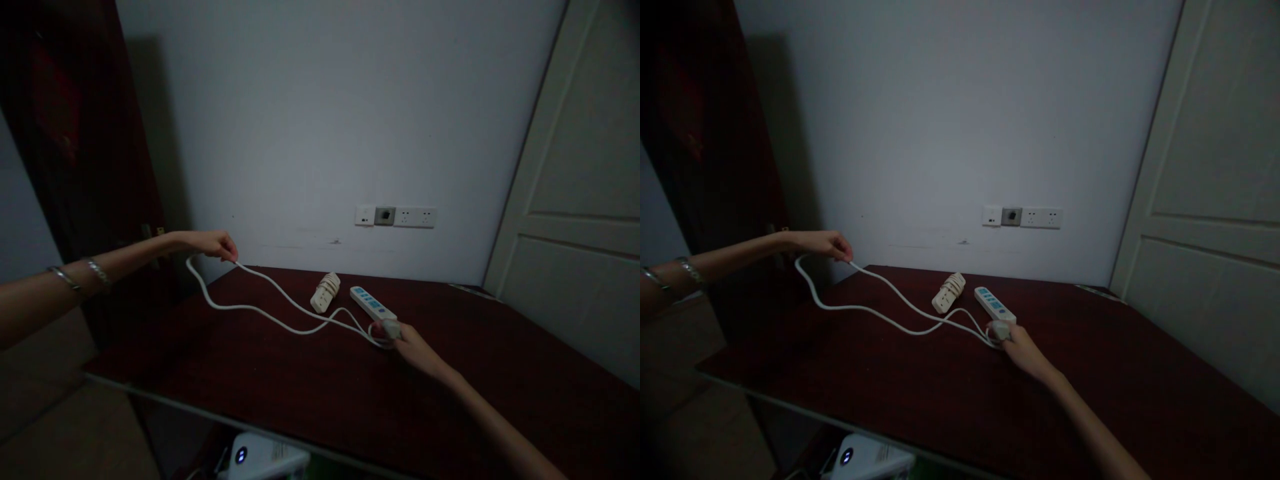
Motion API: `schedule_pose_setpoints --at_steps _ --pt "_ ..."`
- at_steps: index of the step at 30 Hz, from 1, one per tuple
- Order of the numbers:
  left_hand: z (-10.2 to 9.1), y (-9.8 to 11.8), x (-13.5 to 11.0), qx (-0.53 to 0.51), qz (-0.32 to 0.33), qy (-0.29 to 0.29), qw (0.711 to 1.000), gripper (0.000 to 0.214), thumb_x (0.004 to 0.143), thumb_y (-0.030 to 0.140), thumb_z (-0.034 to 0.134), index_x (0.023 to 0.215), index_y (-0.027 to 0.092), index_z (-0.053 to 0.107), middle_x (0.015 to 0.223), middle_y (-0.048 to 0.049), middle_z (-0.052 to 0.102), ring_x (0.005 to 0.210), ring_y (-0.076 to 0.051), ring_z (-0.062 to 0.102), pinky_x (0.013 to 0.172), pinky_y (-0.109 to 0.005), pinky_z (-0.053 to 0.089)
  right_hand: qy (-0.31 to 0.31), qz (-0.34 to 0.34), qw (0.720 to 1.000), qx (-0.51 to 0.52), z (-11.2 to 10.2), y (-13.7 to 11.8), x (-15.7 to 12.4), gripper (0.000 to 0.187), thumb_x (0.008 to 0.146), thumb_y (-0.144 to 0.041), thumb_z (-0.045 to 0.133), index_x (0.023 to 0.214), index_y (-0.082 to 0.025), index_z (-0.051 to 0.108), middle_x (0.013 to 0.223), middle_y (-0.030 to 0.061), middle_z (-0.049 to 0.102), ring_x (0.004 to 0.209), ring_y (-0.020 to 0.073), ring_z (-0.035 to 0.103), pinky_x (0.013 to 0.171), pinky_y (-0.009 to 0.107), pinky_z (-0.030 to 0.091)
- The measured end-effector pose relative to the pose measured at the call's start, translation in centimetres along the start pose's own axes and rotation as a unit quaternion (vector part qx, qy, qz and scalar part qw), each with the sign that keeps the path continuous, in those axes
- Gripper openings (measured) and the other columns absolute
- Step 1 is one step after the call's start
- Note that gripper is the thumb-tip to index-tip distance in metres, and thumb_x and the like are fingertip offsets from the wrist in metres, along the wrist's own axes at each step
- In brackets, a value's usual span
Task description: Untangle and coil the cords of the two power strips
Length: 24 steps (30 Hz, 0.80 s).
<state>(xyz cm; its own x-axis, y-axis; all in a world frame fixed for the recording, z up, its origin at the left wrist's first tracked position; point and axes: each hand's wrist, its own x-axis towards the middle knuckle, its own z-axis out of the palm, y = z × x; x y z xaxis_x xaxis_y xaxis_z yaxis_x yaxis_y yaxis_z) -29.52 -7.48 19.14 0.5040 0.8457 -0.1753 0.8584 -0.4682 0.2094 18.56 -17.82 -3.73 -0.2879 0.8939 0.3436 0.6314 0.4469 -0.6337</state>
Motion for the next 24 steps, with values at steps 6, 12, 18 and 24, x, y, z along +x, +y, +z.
schedule_pose_setpoints --at_steps 6,12,18,24 --pt "-0.5 -0.2 0.7 0.031 0.014 0.029 0.999 0.039 0.074 0.049 0.052 0.071 0.012 0.065 0.051 -0.002 0.046 0.045 -0.01 0.034 0.043 -0.021 0.026 0.137 0.173 0.947 -0.234 -6.8 -0.8 1.0 0.043 0.086 -0.045 0.037 0.105 -0.018 0.064 0.099 0.0144 0.063 0.091 0.0268 0.061 0.08 0.038 0.044" --pt "1.1 -0.9 2.0 0.029 -0.01 0.05 0.998 0.048 0.079 0.055 0.043 0.059 0.013 0.058 0.047 -0.0006 0.038 0.043 -0.009 0.03 0.043 -0.022 0.024 0.156 0.155 0.964 -0.153 -12.2 -2.6 3.4 0.054 0.085 -0.057 0.032 0.085 -0.017 0.068 0.072 0.0101 0.066 0.063 0.0206 0.061 0.063 0.032 0.044" --pt "4.1 -1.2 4.5 0.097 0.013 0.061 0.993 0.042 0.076 0.046 0.045 0.053 0.013 0.055 0.046 -0.0009 0.042 0.044 -0.01 0.033 0.046 -0.022 0.027 0.194 0.116 0.962 0.156 -12.8 -6.4 5.5 0.052 0.076 -0.066 0.045 0.066 -0.016 0.057 0.058 0.0052 0.059 0.045 0.011 0.049 0.043 0.024 0.037" --pt "6.7 0.2 5.6 0.177 0.019 0.045 0.983 0.03 0.076 0.034 0.048 0.062 0.011 0.062 0.053 -0.0031 0.054 0.048 -0.01 0.042 0.047 -0.02 0.029 0.188 0.052 0.918 0.346 -11.4 -10.1 7.2 0.041 0.068 -0.058 0.062 0.077 -0.018 0.06 0.069 0.001 0.061 0.063 0.0109 0.056 0.052 0.021 0.041"
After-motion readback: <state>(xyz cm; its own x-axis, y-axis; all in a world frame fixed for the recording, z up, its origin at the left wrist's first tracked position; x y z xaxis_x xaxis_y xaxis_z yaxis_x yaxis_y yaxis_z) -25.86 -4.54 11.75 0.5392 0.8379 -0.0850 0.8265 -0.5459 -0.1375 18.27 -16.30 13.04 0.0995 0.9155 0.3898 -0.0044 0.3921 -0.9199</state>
